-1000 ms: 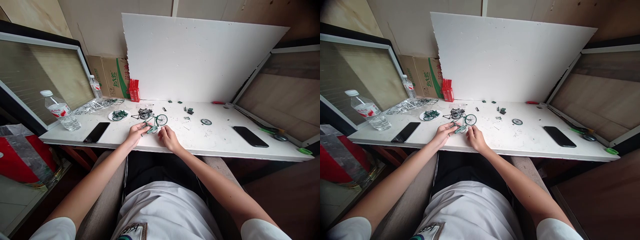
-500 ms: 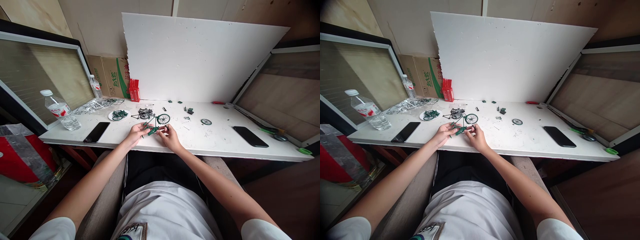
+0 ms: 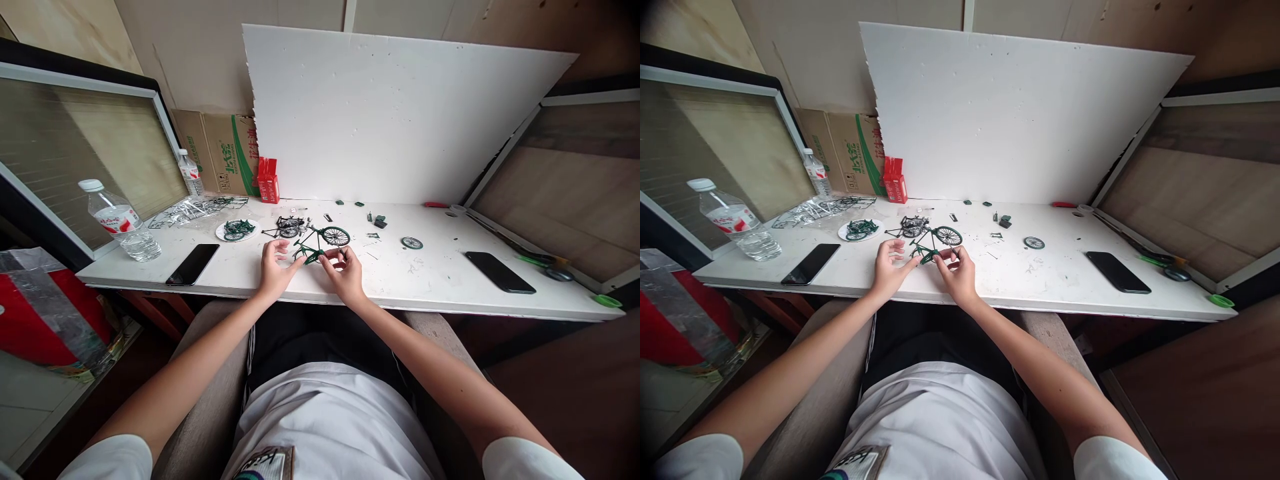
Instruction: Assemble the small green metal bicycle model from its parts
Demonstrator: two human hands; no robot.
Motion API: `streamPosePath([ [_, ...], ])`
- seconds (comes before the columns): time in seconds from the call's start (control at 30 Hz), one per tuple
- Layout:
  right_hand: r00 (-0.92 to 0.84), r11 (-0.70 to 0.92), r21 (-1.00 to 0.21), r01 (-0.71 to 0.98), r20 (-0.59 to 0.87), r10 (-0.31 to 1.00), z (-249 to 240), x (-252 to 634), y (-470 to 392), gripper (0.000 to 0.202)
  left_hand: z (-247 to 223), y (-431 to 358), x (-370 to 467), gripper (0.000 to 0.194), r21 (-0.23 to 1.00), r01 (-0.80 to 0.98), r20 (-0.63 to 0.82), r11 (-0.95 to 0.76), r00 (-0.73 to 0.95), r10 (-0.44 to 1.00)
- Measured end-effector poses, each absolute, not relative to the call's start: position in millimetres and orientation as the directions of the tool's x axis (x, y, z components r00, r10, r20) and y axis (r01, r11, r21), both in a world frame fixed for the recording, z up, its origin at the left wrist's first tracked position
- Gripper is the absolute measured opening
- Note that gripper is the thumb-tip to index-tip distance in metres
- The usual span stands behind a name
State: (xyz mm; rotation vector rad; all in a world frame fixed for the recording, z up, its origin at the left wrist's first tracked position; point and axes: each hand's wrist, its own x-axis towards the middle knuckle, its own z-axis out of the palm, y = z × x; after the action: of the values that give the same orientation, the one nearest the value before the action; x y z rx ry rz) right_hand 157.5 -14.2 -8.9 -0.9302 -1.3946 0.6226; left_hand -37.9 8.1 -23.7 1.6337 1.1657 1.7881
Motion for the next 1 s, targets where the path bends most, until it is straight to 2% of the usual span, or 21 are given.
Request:
streamPosePath([
  [0.07, 0.142, 0.545, -0.822, 0.165, 0.566, 0.812, -10, 157, -15, 0.049, -23, 1, -35, 0.037, 0.688, 0.374, 0.708, -0.622, -0.162, 0.687],
  [0.13, 0.148, 0.568, -0.804, 0.177, 0.592, 0.792, -11, 157, -17, 0.049, -22, -5, -33, 0.027, 0.594, 0.426, 0.765, -0.682, -0.037, 0.643],
  [0.23, 0.124, 0.602, -0.777, 0.182, 0.626, 0.770, -13, 156, -20, 0.050, -21, -10, -30, 0.035, 0.527, 0.402, 0.785, -0.749, 0.106, 0.610],
  [0.33, 0.103, 0.632, -0.752, 0.187, 0.655, 0.749, -14, 156, -22, 0.048, -24, -12, -27, 0.036, 0.510, 0.377, 0.792, -0.773, 0.145, 0.593],
  [0.53, 0.070, 0.675, -0.722, 0.151, 0.689, 0.721, -16, 156, -24, 0.043, -26, -16, -23, 0.035, 0.576, 0.347, 0.769, -0.740, 0.079, 0.635],
  [0.67, 0.038, 0.694, -0.705, 0.148, 0.705, 0.708, -17, 156, -25, 0.040, -20, -20, -21, 0.024, 0.650, 0.312, 0.725, -0.693, 0.019, 0.689],
  [0.9, -0.020, 0.729, -0.665, 0.165, 0.736, 0.676, -17, 155, -27, 0.039, -16, -22, -18, 0.029, 0.808, 0.054, 0.588, -0.587, 0.002, 0.809],
  [1.0, -0.045, 0.734, -0.651, 0.193, 0.741, 0.670, -17, 155, -28, 0.038, -19, -20, -19, 0.030, 0.827, 0.024, 0.562, -0.562, -0.003, 0.827],
])
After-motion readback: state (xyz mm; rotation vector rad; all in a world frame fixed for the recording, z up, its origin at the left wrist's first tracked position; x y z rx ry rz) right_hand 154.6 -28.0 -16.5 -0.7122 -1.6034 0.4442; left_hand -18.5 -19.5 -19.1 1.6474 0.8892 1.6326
